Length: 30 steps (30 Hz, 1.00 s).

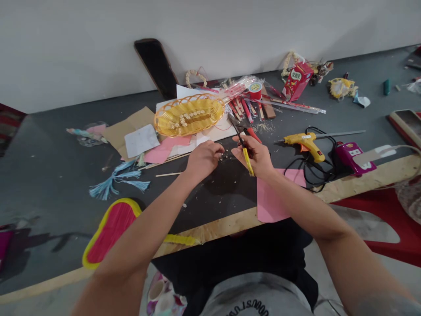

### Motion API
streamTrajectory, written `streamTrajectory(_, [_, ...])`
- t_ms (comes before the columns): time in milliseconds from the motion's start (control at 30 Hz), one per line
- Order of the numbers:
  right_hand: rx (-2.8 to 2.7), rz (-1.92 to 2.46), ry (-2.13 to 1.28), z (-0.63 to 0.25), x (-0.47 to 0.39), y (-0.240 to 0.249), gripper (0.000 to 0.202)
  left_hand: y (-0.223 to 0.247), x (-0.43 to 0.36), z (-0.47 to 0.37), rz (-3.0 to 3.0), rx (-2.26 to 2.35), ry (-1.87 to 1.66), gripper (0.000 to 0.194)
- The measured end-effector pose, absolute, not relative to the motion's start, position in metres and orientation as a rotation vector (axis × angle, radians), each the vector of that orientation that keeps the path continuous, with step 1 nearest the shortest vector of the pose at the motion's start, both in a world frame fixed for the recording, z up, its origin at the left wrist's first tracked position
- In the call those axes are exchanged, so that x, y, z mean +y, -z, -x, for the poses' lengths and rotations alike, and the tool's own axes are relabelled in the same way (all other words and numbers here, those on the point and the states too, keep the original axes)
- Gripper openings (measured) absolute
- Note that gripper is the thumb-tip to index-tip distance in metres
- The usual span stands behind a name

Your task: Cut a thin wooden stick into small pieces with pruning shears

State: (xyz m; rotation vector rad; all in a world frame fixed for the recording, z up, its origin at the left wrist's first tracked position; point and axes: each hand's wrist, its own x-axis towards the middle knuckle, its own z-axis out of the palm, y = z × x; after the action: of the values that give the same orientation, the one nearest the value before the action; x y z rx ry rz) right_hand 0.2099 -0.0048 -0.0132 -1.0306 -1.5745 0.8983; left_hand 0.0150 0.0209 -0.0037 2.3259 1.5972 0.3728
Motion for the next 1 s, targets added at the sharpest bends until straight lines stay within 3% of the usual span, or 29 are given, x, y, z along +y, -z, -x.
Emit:
streamTrajectory(367, [-1.597, 1.022, -0.913, -0.211, -0.004, 0.013, 0.046, -0.001, 0.02, -0.032, -2.338, 1.55, -0.277, 0.014])
streamTrajectory(567, [-1.621, 1.036, -0.833, -0.213, -0.006, 0.011, 0.043, -0.018, 0.01, -0.013, -1.939, 1.477, -0.657, 0.007])
streamTrajectory(767, [-1.813, 1.059, -0.661, -0.212, -0.012, 0.006, 0.042, -0.013, -0.017, 0.004, -1.039, 1.273, -1.01, 0.031])
streamTrajectory(1000, [-2.061, 1.012, -0.382, -0.206, -0.021, 0.005, 0.035, -0.012, -0.023, 0.011, -0.802, 1.106, -1.2, 0.035])
